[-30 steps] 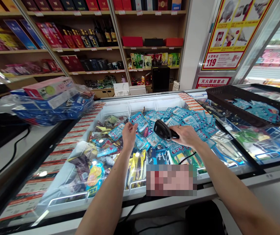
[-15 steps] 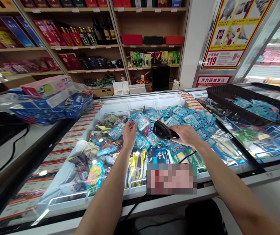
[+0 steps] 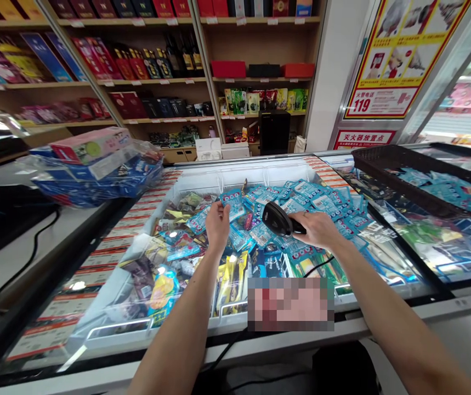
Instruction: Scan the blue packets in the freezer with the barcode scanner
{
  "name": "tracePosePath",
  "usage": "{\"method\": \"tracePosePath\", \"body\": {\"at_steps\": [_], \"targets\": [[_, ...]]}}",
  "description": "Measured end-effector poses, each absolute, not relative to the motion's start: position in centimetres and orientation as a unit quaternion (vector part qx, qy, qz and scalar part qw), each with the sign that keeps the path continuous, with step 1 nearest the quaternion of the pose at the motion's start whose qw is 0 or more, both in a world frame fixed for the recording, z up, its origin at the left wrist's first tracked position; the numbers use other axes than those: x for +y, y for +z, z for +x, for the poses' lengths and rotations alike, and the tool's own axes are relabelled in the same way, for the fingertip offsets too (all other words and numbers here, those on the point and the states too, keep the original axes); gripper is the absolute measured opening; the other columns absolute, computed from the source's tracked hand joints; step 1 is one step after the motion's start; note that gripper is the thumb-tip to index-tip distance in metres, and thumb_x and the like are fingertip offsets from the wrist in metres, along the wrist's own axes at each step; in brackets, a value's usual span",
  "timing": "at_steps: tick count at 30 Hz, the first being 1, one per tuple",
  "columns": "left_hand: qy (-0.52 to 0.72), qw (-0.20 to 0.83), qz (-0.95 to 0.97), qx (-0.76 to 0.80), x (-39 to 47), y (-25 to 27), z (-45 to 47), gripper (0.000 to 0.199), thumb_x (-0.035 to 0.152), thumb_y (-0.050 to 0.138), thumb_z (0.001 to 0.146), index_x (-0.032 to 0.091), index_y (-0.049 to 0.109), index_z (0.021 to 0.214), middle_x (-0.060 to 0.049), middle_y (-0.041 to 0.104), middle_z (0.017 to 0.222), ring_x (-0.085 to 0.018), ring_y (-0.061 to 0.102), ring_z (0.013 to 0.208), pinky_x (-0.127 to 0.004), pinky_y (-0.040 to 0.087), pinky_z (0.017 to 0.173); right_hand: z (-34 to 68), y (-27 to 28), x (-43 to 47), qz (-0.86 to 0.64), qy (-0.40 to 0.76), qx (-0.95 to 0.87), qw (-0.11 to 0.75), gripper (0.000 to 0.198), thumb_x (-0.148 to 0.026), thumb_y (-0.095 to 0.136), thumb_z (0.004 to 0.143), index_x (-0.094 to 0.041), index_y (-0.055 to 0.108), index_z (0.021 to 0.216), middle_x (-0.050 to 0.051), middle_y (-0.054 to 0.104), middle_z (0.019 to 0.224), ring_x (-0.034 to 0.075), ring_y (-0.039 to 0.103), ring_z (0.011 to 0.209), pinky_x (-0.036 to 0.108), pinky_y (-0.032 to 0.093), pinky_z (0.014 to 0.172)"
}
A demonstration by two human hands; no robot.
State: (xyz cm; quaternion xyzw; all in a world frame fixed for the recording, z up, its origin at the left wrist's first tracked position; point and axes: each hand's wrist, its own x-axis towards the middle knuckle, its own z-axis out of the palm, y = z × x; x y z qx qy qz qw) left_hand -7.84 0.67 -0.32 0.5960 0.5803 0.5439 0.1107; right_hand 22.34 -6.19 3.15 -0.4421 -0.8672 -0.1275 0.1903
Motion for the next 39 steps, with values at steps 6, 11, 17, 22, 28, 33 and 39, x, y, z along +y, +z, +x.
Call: {"method": "tracePosePath", "body": {"at_steps": [6,11,17,22,28,33,39], "targets": [[0.458,0.006,0.583,0.671,0.9,0.6,-10.2,0.036,0.042,0.041,0.088,0.019,0.058,0.11,-0.007,0.066,0.084,-0.022,0.06,0.077,-0.035,0.044,0.073,22.6,3.3,-6.1,-0.447,-0.118,-0.866,0.192,0.036,-0.035,0.057,0.084,-0.02,0.056,0.117,0.005,0.07,0.095,0.019,0.065,0.08,0.026,0.04,0.065],[0.378,-0.073,0.562,0.732,0.7,1.1,-11.1,0.043,0.035,0.04,0.088,0.016,0.053,0.123,-0.016,0.065,0.101,-0.033,0.059,0.098,-0.05,0.04,0.087,22.6,3.3,-6.0,-0.452,-0.12,-0.864,0.188,0.034,-0.034,0.056,0.085,-0.02,0.056,0.116,0.005,0.07,0.093,0.019,0.064,0.079,0.026,0.039,0.063],[0.343,-0.146,0.556,0.743,0.1,0.9,-11.2,0.038,0.032,0.036,0.089,0.017,0.058,0.116,-0.018,0.063,0.104,-0.035,0.055,0.103,-0.056,0.038,0.088,22.6,3.4,-6.1,-0.45,-0.122,-0.863,0.193,0.033,-0.034,0.056,0.085,-0.019,0.056,0.115,0.005,0.069,0.092,0.017,0.064,0.078,0.026,0.038,0.062],[0.321,-0.151,0.565,0.745,-0.6,1.2,-10.9,0.036,0.031,0.039,0.088,0.019,0.059,0.115,-0.018,0.057,0.112,-0.035,0.049,0.111,-0.054,0.037,0.09,22.8,3.2,-6.0,-0.448,-0.128,-0.863,0.195,0.034,-0.034,0.056,0.085,-0.02,0.056,0.115,0.005,0.07,0.094,0.018,0.064,0.078,0.026,0.038,0.061],[0.313,-0.145,0.626,0.7,-1.3,2.2,-8.8,0.038,0.038,0.039,0.089,0.022,0.058,0.118,-0.015,0.056,0.116,-0.031,0.049,0.11,-0.047,0.037,0.091,22.8,3.2,-6.0,-0.447,-0.13,-0.863,0.197,0.037,-0.038,0.057,0.085,-0.02,0.055,0.117,0.006,0.07,0.094,0.019,0.065,0.077,0.026,0.039,0.061],[0.311,-0.017,0.742,0.594,-1.4,1.6,-5.8,0.044,0.054,0.04,0.088,0.021,0.065,0.105,-0.008,0.064,0.097,-0.022,0.058,0.088,-0.035,0.043,0.079,22.8,3.3,-6.0,-0.452,-0.124,-0.862,0.195,0.038,-0.039,0.057,0.085,-0.02,0.056,0.117,0.007,0.07,0.096,0.019,0.065,0.079,0.026,0.04,0.063],[0.258,0.012,0.8,0.541,-2.0,0.4,-3.8,0.056,0.067,0.049,0.077,0.022,0.066,0.104,-0.009,0.063,0.102,-0.025,0.057,0.096,-0.039,0.044,0.084,22.9,3.0,-5.8,-0.462,-0.135,-0.853,0.202,0.038,-0.041,0.057,0.085,-0.02,0.056,0.116,0.007,0.07,0.098,0.019,0.065,0.08,0.026,0.04,0.062]]}}
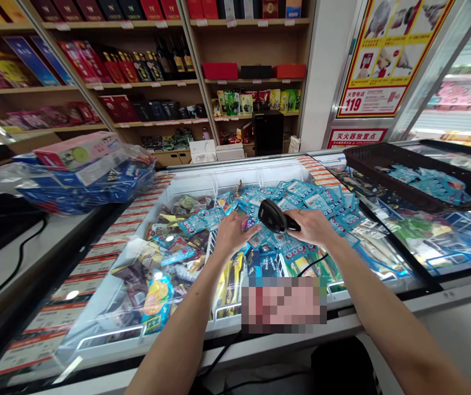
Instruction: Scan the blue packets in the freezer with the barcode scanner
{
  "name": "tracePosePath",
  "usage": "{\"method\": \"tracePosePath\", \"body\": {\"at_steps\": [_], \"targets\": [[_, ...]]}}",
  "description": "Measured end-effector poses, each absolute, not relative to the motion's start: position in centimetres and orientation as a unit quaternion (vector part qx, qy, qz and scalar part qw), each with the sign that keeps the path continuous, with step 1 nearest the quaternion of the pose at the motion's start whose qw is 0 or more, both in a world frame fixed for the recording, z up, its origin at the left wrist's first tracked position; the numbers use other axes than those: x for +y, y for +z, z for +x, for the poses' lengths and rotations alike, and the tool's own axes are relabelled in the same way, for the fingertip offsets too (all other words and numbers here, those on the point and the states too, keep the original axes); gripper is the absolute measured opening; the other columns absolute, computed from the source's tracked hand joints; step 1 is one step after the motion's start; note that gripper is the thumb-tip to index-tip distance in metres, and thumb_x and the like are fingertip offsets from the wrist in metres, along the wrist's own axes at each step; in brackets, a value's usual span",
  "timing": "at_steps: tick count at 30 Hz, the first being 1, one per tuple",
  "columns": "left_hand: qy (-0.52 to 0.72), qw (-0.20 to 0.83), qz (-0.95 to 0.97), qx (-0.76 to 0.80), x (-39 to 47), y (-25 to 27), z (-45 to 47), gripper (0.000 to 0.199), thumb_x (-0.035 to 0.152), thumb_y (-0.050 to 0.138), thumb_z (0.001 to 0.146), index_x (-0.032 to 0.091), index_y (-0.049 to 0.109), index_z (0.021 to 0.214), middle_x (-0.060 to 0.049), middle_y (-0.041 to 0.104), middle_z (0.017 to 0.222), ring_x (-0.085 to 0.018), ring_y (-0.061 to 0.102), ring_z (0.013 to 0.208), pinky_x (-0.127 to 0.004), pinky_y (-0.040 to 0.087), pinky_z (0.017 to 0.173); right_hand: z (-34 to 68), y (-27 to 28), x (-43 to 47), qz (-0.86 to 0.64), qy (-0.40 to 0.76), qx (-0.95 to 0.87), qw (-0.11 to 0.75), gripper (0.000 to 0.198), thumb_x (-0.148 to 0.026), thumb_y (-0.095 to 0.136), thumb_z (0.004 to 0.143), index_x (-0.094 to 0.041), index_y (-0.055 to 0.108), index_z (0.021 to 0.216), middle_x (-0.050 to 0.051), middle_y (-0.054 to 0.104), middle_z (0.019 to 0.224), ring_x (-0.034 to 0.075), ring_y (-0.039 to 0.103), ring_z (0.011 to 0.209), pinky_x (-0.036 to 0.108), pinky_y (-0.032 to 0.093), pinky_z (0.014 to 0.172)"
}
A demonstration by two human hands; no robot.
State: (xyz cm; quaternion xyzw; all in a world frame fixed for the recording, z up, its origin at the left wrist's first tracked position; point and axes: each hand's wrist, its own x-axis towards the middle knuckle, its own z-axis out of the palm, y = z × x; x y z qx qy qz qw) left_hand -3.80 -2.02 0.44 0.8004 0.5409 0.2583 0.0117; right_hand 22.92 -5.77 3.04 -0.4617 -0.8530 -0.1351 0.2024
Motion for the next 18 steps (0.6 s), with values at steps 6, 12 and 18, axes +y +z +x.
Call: {"method": "tracePosePath", "body": {"at_steps": [6,12,18], "targets": [[0.226,0.04,0.821,0.523,-2.18,0.42,-3.32,0.062,0.069,0.056,0.071,0.024,0.063,0.112,-0.008,0.061,0.109,-0.026,0.055,0.102,-0.04,0.042,0.089,23.07,2.7,-5.52,-0.457,-0.143,-0.851,0.216,0.038,-0.04,0.057,0.084,-0.021,0.056,0.116,0.006,0.07,0.099,0.019,0.065,0.08,0.026,0.04,0.061],[0.217,0.114,0.805,0.54,-1.91,0.45,-3.48,0.058,0.064,0.059,0.071,0.021,0.061,0.11,-0.007,0.06,0.1,-0.023,0.057,0.089,-0.036,0.044,0.078,23.06,2.62,-5.48,-0.454,-0.147,-0.85,0.224,0.038,-0.041,0.058,0.084,-0.02,0.056,0.116,0.006,0.07,0.097,0.019,0.065,0.078,0.026,0.039,0.06],[0.297,0.161,0.766,0.547,-2.25,0.79,-3.35,0.058,0.057,0.066,0.068,0.02,0.05,0.109,-0.008,0.056,0.11,-0.021,0.056,0.089,-0.033,0.044,0.073,23.07,2.73,-5.67,-0.463,-0.152,-0.848,0.21,0.038,-0.039,0.059,0.083,-0.021,0.055,0.117,0.005,0.07,0.098,0.019,0.065,0.079,0.026,0.038,0.06]]}}
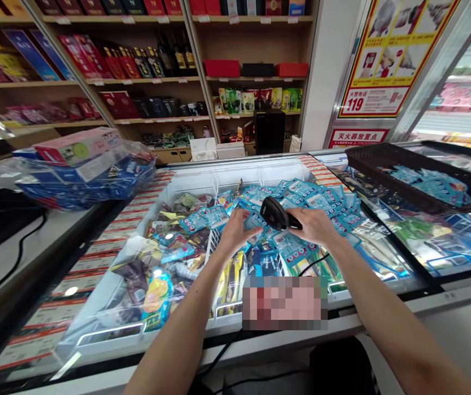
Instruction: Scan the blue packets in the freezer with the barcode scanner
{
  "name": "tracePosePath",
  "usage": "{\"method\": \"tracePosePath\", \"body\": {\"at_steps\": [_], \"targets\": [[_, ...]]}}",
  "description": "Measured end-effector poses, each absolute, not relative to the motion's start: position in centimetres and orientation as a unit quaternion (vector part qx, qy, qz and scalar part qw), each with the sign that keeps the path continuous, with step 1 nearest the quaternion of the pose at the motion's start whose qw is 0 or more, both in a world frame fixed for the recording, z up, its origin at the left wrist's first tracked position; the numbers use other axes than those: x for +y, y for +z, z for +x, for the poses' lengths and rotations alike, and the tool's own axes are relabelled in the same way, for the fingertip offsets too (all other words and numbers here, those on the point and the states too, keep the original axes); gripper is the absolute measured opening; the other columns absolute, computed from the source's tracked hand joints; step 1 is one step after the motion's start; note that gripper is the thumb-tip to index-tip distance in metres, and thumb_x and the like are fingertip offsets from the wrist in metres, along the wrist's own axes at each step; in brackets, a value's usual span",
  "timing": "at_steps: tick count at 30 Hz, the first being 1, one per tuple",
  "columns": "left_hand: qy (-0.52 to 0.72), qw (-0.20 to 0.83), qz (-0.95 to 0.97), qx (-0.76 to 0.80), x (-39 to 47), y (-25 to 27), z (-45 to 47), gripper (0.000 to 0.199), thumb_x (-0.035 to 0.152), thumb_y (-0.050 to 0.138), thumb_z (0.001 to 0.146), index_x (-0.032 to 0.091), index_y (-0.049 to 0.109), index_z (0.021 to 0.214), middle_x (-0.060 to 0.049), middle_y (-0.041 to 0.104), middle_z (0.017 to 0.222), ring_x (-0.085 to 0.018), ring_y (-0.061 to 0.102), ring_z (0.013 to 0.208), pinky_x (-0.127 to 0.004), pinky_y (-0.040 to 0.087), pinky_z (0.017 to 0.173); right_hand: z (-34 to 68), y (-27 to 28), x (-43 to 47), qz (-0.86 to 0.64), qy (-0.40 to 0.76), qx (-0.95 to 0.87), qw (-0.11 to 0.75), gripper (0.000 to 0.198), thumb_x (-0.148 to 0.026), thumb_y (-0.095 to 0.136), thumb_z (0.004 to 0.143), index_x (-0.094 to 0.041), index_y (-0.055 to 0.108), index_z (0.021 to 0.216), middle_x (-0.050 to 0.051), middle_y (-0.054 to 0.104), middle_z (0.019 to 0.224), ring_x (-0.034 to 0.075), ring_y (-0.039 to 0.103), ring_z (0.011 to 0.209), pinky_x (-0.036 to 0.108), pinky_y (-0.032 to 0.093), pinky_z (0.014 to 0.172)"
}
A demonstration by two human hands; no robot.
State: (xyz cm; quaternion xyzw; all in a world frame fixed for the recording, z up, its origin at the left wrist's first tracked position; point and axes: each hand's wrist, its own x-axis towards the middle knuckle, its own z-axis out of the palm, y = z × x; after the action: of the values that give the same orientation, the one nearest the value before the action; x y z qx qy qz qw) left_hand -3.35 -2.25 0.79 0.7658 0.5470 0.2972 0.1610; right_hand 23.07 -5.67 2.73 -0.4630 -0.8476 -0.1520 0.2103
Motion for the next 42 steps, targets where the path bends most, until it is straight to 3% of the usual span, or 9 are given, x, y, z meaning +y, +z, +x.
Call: {"method": "tracePosePath", "body": {"at_steps": [6,9,13,21,29,34,42], "targets": [[0.421,0.183,0.707,0.538,-2.2,1.0,-3.2,0.041,0.048,0.049,0.085,0.02,0.039,0.113,-0.007,0.056,0.104,-0.012,0.05,0.065,-0.029,0.04,0.062,23.1,2.8,-5.6,-0.471,-0.153,-0.844,0.206,0.039,-0.035,0.058,0.083,-0.021,0.054,0.118,0.006,0.069,0.1,0.019,0.065,0.081,0.025,0.039,0.061],[0.493,0.182,0.671,0.523,-1.6,0.5,-3.6,0.037,0.046,0.049,0.086,0.02,0.038,0.11,-0.005,0.055,0.1,-0.011,0.05,0.069,-0.027,0.039,0.063,23.2,2.8,-5.6,-0.473,-0.156,-0.841,0.211,0.038,-0.035,0.057,0.083,-0.02,0.054,0.118,0.006,0.07,0.097,0.018,0.064,0.079,0.025,0.038,0.061],[0.563,0.239,0.607,0.507,-0.5,-0.3,-4.2,0.037,0.045,0.053,0.084,0.022,0.036,0.106,0.001,0.054,0.086,-0.008,0.043,0.059,-0.023,0.035,0.055,23.3,2.8,-5.6,-0.469,-0.155,-0.843,0.214,0.038,-0.035,0.057,0.084,-0.02,0.054,0.118,0.006,0.07,0.095,0.019,0.064,0.079,0.025,0.039,0.062],[0.577,0.287,0.584,0.494,0.1,-0.8,-4.5,0.03,0.038,0.047,0.085,0.023,0.032,0.106,-0.001,0.059,0.09,-0.009,0.052,0.065,-0.022,0.036,0.053,23.2,2.9,-5.6,-0.456,-0.143,-0.853,0.208,0.038,-0.036,0.058,0.083,-0.021,0.054,0.118,0.006,0.069,0.1,0.018,0.065,0.082,0.026,0.04,0.062],[0.573,0.273,0.578,0.512,0.2,-0.8,-4.8,0.027,0.033,0.047,0.085,0.022,0.035,0.106,0.003,0.053,0.078,-0.008,0.044,0.057,-0.023,0.035,0.053,23.0,3.1,-5.9,-0.44,-0.132,-0.868,0.19,0.035,-0.037,0.058,0.083,-0.02,0.056,0.114,0.005,0.07,0.095,0.018,0.065,0.079,0.027,0.04,0.062],[0.581,0.289,0.571,0.503,0.3,-0.9,-4.8,0.025,0.031,0.05,0.083,0.022,0.034,0.101,0.007,0.042,0.07,-0.006,0.032,0.05,-0.022,0.028,0.049,22.9,3.2,-5.9,-0.431,-0.123,-0.873,0.194,0.034,-0.037,0.058,0.083,-0.021,0.057,0.113,0.004,0.07,0.095,0.017,0.065,0.076,0.026,0.039,0.06],[0.584,0.302,0.567,0.497,0.1,-0.8,-4.7,0.025,0.03,0.05,0.084,0.022,0.034,0.101,0.007,0.041,0.071,-0.005,0.032,0.051,-0.021,0.029,0.049,22.8,3.3,-6.0,-0.422,-0.114,-0.878,0.195,0.033,-0.037,0.058,0.083,-0.022,0.058,0.112,0.003,0.071,0.093,0.016,0.065,0.075,0.027,0.039,0.059]]}}
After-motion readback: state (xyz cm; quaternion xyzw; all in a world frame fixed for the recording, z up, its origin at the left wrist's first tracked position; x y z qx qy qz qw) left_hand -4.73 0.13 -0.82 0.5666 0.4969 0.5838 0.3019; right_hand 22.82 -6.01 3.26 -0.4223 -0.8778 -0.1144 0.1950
